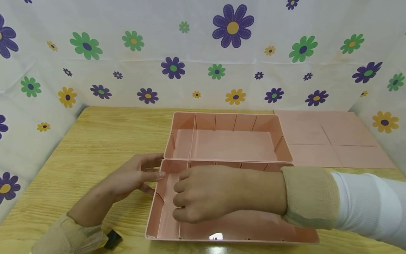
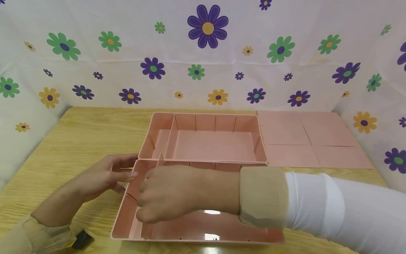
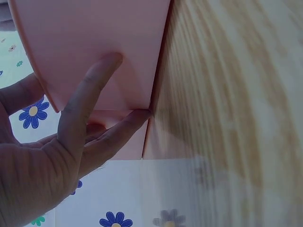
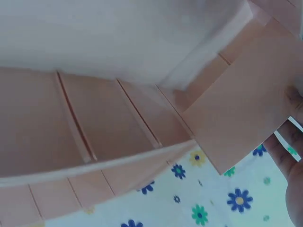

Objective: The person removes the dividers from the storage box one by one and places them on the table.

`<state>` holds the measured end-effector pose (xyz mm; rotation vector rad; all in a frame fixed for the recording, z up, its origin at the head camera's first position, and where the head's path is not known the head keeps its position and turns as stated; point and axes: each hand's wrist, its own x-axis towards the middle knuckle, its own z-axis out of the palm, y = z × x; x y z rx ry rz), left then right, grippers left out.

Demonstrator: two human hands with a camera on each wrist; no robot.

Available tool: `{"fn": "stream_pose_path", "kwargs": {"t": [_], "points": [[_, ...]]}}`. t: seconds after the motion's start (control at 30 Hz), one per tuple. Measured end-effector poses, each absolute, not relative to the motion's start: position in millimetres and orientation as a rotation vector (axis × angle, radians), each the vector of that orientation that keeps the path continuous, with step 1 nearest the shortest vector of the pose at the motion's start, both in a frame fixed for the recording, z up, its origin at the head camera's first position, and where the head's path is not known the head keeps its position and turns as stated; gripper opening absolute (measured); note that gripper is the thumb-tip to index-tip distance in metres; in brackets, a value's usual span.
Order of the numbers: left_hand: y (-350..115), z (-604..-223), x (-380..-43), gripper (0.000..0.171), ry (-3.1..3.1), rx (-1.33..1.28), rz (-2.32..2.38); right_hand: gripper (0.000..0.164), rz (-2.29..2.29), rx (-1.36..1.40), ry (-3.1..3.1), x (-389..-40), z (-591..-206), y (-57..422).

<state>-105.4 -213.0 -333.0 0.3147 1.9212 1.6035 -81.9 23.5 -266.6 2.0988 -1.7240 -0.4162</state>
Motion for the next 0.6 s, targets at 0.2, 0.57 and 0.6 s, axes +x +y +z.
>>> {"fn": "stream_pose_path", "kwargs": {"t": [0.2,0.57,0.6], "points": [[-211,-333,-106,0.07,1.928,0.313,1.6,0.02,-0.276,2.064,-1.72,-85,-243,27],[-207,-333,-106,0.064,1.901,0.324,1.61,0.022,-0.172,1.895,-1.816,-93,-203,83],[-208,-333,-106,0.064,1.901,0.328,1.61,0.022,-0.135,1.858,-1.833,-94,-204,95]]}}
